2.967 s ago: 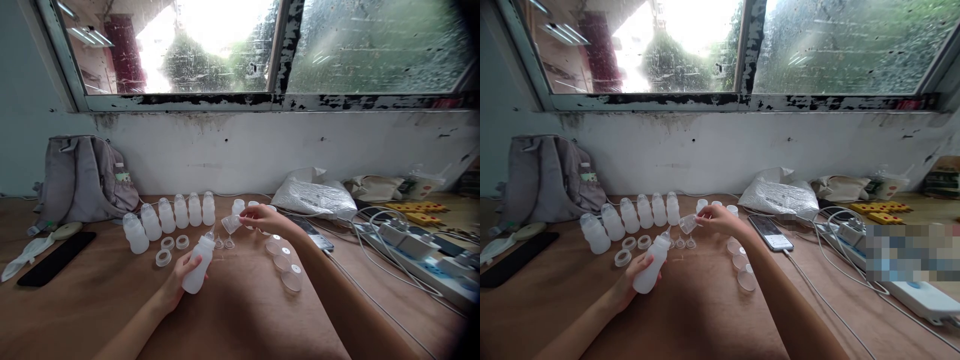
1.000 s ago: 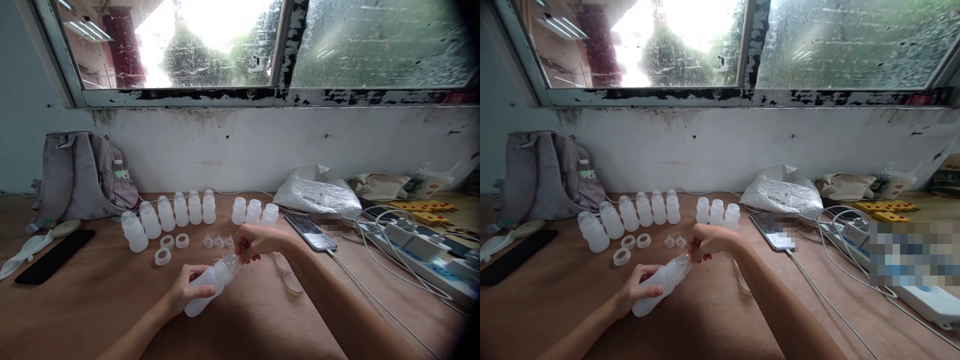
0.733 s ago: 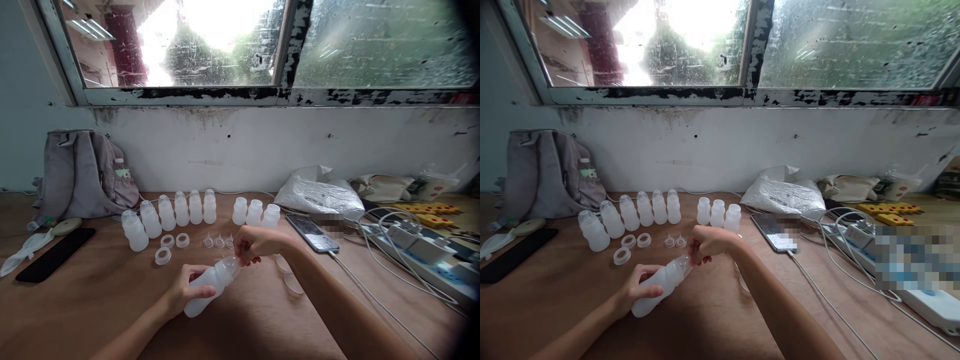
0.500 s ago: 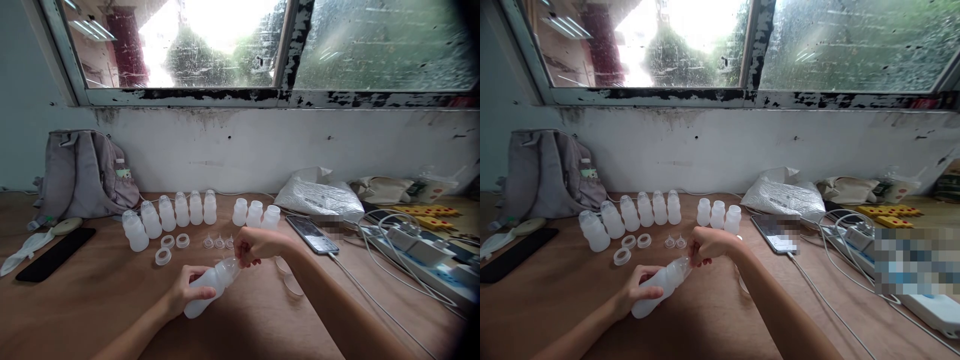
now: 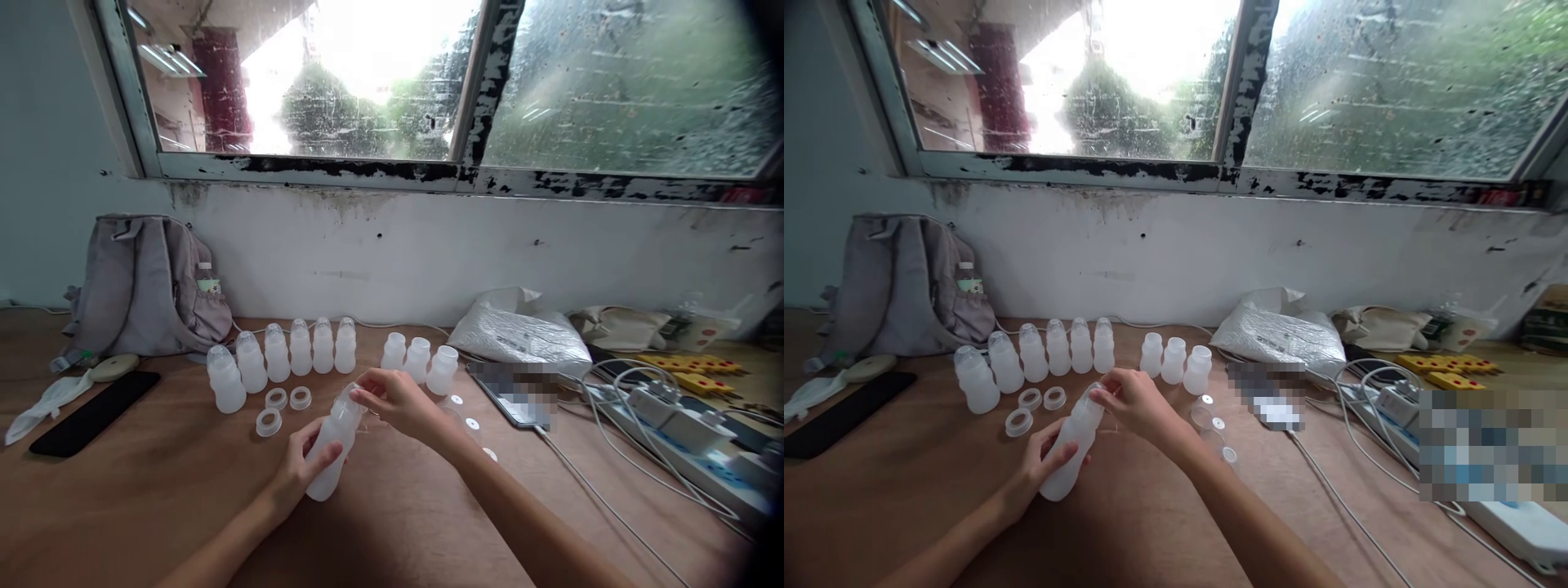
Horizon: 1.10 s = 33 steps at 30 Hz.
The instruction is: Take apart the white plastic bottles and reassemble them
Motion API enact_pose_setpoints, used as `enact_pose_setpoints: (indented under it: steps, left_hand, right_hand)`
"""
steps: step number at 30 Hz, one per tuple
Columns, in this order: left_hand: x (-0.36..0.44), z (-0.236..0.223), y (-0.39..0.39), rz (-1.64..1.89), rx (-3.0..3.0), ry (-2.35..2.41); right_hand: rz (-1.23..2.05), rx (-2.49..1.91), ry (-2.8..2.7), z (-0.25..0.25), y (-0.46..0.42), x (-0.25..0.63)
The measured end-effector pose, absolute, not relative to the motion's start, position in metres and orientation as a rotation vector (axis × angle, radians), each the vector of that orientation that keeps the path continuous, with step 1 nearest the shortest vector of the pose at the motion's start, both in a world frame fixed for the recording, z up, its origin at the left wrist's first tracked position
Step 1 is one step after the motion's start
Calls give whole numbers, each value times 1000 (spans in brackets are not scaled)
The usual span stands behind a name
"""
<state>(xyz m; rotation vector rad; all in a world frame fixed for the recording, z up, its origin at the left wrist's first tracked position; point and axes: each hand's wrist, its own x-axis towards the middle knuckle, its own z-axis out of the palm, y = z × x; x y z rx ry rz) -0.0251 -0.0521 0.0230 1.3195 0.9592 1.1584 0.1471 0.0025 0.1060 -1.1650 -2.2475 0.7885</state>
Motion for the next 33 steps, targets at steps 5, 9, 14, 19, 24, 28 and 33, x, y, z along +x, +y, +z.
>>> enact_pose_setpoints:
  steps: [5,9,14,19,24,28,33]
  left_hand:
    - [-35,20,-44,1329,1231,982]
    - [-42,14,-36,1411,1160,1240]
    - [-45,11,-34,1382,1248,1286]
    - [-48,7,-33,1329,1358,1360]
    - [-56,6,-31,1204,1850,1615]
    - [-60,2,-32,1093,2298,1842]
    - [-61,-5,-33,917,2449,2076]
  right_hand:
    - [570,-1120,-2040,117,15,152]
    - [196,-1279,-1911,127,46,164]
    - [-80,-1452,-2067,118,89,164]
    - [-92,-1517,-2117,100,115,152]
    - [-79,-1523,-2122,93,132,145]
    - [-52,-1507,-2116,91,139,144]
    - [-33,-1479,-2085,88,140,145]
